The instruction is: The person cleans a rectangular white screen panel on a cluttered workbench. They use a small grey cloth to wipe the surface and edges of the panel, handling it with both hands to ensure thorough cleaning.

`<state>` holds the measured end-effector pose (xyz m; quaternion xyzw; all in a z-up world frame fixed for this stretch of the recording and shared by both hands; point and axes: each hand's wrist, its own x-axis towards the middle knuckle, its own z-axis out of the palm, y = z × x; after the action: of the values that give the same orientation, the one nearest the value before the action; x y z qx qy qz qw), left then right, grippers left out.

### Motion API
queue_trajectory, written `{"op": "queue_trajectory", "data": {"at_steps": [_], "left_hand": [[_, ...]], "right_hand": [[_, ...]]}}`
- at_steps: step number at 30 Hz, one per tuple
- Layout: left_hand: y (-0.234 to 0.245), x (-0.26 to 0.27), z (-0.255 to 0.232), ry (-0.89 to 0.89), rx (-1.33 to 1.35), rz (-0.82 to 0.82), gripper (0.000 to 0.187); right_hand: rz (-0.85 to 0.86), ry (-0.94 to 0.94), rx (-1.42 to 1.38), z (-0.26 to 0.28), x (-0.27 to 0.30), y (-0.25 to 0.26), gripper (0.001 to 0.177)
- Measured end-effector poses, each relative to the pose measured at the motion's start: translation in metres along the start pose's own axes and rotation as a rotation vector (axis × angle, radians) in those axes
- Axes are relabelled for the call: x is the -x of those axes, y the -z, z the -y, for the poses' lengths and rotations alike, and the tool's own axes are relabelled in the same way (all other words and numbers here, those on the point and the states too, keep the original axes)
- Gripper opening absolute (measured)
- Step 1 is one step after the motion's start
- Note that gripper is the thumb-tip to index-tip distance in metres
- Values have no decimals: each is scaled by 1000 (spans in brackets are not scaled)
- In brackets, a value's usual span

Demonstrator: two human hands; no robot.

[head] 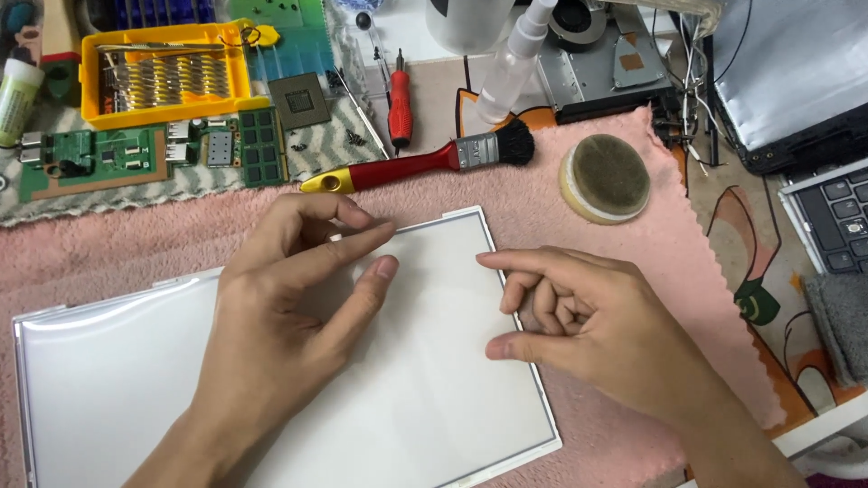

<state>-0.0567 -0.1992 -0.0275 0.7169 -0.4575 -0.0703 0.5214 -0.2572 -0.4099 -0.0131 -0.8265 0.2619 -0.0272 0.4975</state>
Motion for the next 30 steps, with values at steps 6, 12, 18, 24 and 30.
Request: {"op": "queue_trajectory", "data": {"at_steps": [6, 12, 18, 24, 30], "left_hand": [[0, 1, 1, -13, 8, 25, 37], [0, 2, 3, -25, -14, 66, 38], [0, 2, 3, -38, -17, 69, 35], [0, 3, 4, -57, -19, 69, 34], [0, 2, 3, -72, -42, 79, 35]], "right_hand": [[43, 125, 86, -1, 1, 2, 92], [73, 126, 155, 2, 2, 8, 98], [90, 115, 163, 4, 3, 9, 100], [107, 94, 171, 4, 3, 9, 103], [124, 115, 237, 3, 2, 9, 106]]}}
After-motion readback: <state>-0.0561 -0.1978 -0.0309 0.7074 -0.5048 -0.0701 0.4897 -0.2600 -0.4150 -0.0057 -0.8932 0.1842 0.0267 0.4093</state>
